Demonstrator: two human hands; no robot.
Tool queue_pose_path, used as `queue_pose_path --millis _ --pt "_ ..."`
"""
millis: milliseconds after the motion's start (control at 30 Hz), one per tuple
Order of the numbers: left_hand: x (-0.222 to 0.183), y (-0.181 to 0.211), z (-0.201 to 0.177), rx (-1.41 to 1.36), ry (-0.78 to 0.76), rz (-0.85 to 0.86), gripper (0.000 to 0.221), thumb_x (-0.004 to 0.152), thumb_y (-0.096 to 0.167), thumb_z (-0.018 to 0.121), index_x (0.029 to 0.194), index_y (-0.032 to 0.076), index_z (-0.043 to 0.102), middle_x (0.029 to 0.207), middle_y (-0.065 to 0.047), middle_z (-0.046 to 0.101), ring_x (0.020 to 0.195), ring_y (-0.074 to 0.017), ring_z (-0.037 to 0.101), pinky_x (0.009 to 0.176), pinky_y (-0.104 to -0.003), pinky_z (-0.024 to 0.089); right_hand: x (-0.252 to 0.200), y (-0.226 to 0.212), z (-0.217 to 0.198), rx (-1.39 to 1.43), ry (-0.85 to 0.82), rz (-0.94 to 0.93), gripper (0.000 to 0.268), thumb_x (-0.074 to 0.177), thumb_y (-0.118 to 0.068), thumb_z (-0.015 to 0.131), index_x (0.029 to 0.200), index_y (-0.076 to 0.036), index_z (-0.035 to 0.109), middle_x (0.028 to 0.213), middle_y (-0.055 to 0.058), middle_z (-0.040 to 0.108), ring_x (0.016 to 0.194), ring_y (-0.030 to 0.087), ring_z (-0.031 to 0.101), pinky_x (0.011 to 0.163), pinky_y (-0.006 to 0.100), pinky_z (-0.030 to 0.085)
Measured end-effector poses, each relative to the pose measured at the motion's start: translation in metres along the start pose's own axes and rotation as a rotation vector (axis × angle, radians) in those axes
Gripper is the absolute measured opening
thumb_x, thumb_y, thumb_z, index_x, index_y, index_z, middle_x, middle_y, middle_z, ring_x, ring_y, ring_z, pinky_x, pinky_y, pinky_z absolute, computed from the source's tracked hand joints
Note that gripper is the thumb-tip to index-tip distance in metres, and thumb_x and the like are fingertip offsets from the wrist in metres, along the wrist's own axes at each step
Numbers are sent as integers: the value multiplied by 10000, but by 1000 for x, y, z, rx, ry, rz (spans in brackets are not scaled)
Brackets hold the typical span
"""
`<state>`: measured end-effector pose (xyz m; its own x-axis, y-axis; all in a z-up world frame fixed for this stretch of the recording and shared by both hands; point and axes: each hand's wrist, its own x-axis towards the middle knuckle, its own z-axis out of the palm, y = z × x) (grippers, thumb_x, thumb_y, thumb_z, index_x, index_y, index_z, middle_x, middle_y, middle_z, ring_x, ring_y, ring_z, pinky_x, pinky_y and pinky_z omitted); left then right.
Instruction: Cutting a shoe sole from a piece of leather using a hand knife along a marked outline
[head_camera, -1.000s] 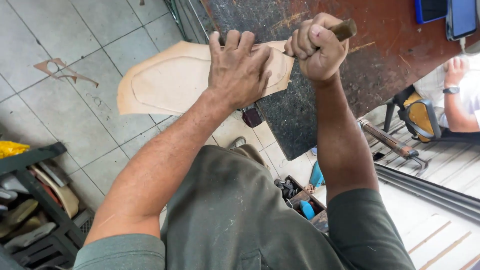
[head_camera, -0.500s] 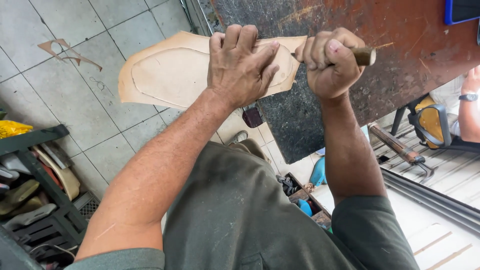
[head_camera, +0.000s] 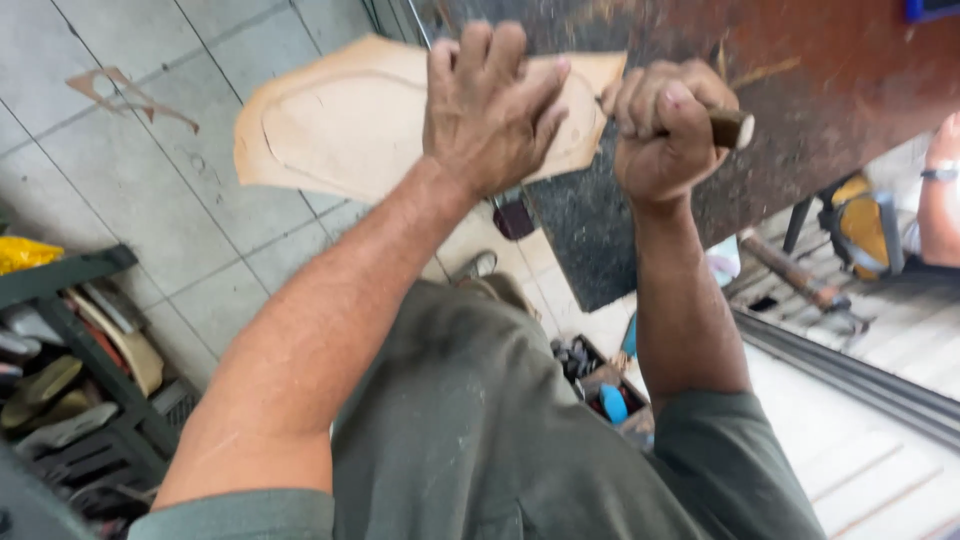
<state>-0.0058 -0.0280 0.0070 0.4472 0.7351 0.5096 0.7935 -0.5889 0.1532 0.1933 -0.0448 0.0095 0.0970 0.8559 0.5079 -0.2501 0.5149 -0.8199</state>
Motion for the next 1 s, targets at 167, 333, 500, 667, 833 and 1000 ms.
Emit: queue_pose_path --millis 167,333,500,667,833,1000 --pt "-4 1 4 10 -57 -8 374 1035 584 536 1204 293 701 1107 -81 443 989 -263 410 745 -464 372 -10 -2 -5 50 100 64 280 943 -145 493 674 -152 416 544 16 352 464 165 383 494 378 449" --pt "-5 1 4 -4 -32 -6 362 1023 562 569 1216 284 697 1121 -84 448 1000 -267 411 754 -471 370 -15 -2 -5 35 106 42 283 956 -160 506 683 -159 434 550 6 363 464 156 389 490 364 454" --pt "-3 3 4 18 -109 -14 381 1006 593 586 1243 312 688 1131 -88 443 1011 -272 404 762 -478 378 -23 -1 -1 0 181 -7 296 910 -126 500 629 -173 418 530 5 362 438 145 386 447 358 439" --pt "-2 1 1 34 -77 -2 367 1038 570 550 1241 292 676 1070 -69 399 979 -265 380 756 -473 367 -24 -9 16 -1 203 -3 317 970 -181 535 690 -144 393 558 27 335 487 186 371 553 403 446" --pt "-3 3 5 30 -136 -27 394 1042 589 495 1240 296 671 1090 -86 430 989 -265 399 748 -478 387 -36 -3 11 14 297 -19 278 946 -129 524 701 -181 404 559 0 344 475 155 364 501 369 436" --pt "1 1 3 -6 -106 1 404 1039 570 516 1260 267 668 1096 -100 438 989 -280 404 749 -483 383 -36 -6 28 -15 346 -70 260 961 -154 542 730 -153 423 566 21 333 501 184 374 558 391 466"
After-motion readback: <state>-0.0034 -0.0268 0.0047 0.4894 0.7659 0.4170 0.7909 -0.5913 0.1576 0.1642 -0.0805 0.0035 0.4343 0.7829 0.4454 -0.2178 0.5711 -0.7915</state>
